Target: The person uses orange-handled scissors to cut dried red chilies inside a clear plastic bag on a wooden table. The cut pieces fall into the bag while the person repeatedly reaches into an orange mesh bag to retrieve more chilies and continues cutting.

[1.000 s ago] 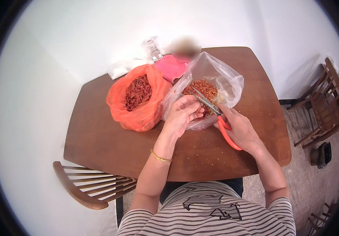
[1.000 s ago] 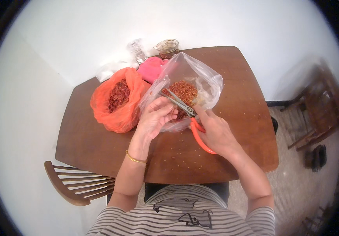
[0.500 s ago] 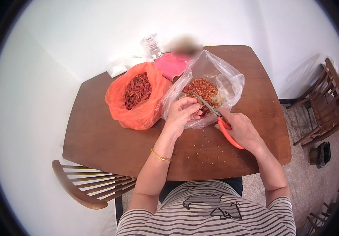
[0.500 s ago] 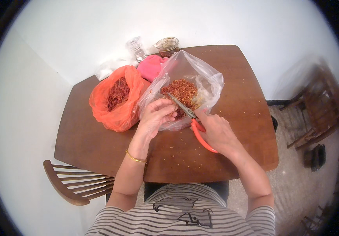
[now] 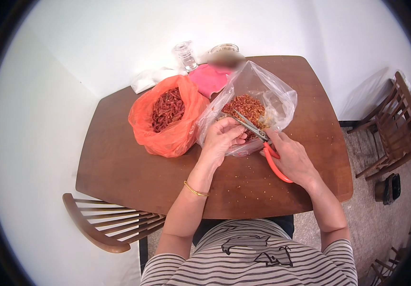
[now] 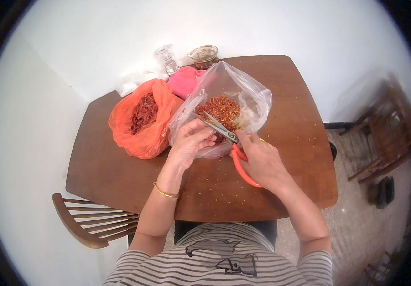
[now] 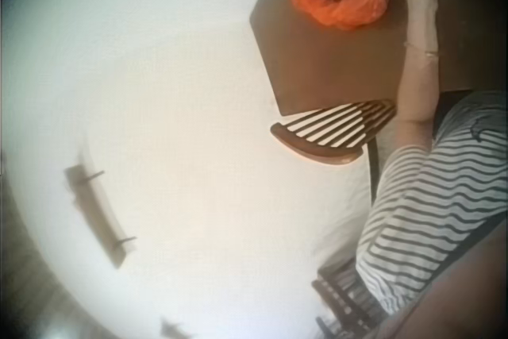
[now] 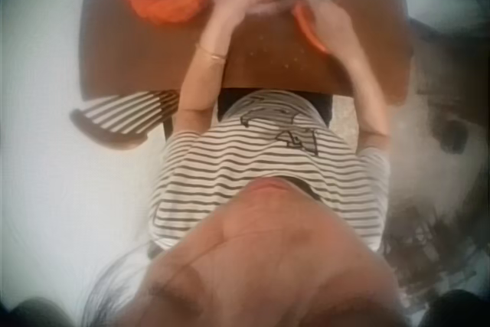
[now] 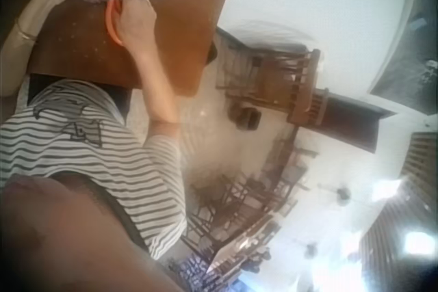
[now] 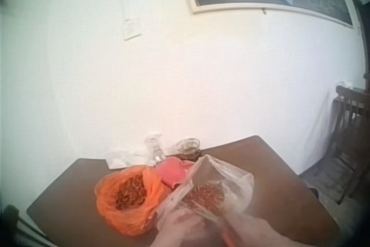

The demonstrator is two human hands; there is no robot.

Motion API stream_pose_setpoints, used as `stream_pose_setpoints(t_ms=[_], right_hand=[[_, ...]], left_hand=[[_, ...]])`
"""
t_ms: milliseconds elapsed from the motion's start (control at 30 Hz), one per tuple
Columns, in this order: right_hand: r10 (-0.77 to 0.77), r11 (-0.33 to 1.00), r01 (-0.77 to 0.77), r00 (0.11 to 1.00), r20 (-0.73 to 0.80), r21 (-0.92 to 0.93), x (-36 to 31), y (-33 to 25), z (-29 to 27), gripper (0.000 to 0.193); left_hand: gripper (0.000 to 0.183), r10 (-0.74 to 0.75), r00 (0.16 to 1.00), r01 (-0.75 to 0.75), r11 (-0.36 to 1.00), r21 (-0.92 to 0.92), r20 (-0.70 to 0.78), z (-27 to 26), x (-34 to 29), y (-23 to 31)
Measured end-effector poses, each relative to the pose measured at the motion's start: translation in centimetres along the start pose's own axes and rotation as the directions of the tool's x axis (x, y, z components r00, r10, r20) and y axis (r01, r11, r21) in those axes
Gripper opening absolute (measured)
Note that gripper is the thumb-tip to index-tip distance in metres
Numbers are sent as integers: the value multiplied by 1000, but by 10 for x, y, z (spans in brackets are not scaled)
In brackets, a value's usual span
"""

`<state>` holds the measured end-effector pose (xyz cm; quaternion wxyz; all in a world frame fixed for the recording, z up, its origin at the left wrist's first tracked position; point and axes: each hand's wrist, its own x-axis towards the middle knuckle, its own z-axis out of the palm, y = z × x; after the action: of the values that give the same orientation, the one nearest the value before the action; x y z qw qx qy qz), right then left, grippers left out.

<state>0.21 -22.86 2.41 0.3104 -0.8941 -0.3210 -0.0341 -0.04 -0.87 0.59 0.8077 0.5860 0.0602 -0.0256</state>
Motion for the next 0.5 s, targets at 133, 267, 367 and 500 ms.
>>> stream_pose_setpoints(t_ms=[133,267,367,500], right_hand=[[-20,999,19,1000,-21,-40,-2,-1,3,38],[-45,994,43,999,-15,-99,-2,0,3,37],[-28,998,30,999,34,-63,-1,2,2,36],[-16,997,17,1000,19,-71,-1,2,4,36]], left_hand=[[6,2,1000,-2,1000,3,-14,1,0,-3],[13,-11,1000,11,1000,8,-24,-1,2,-7],[13,-40,999,40,999,13,-25,-3,2,-7],[14,-49,997,50,999,20,-57,-2,2,-5]])
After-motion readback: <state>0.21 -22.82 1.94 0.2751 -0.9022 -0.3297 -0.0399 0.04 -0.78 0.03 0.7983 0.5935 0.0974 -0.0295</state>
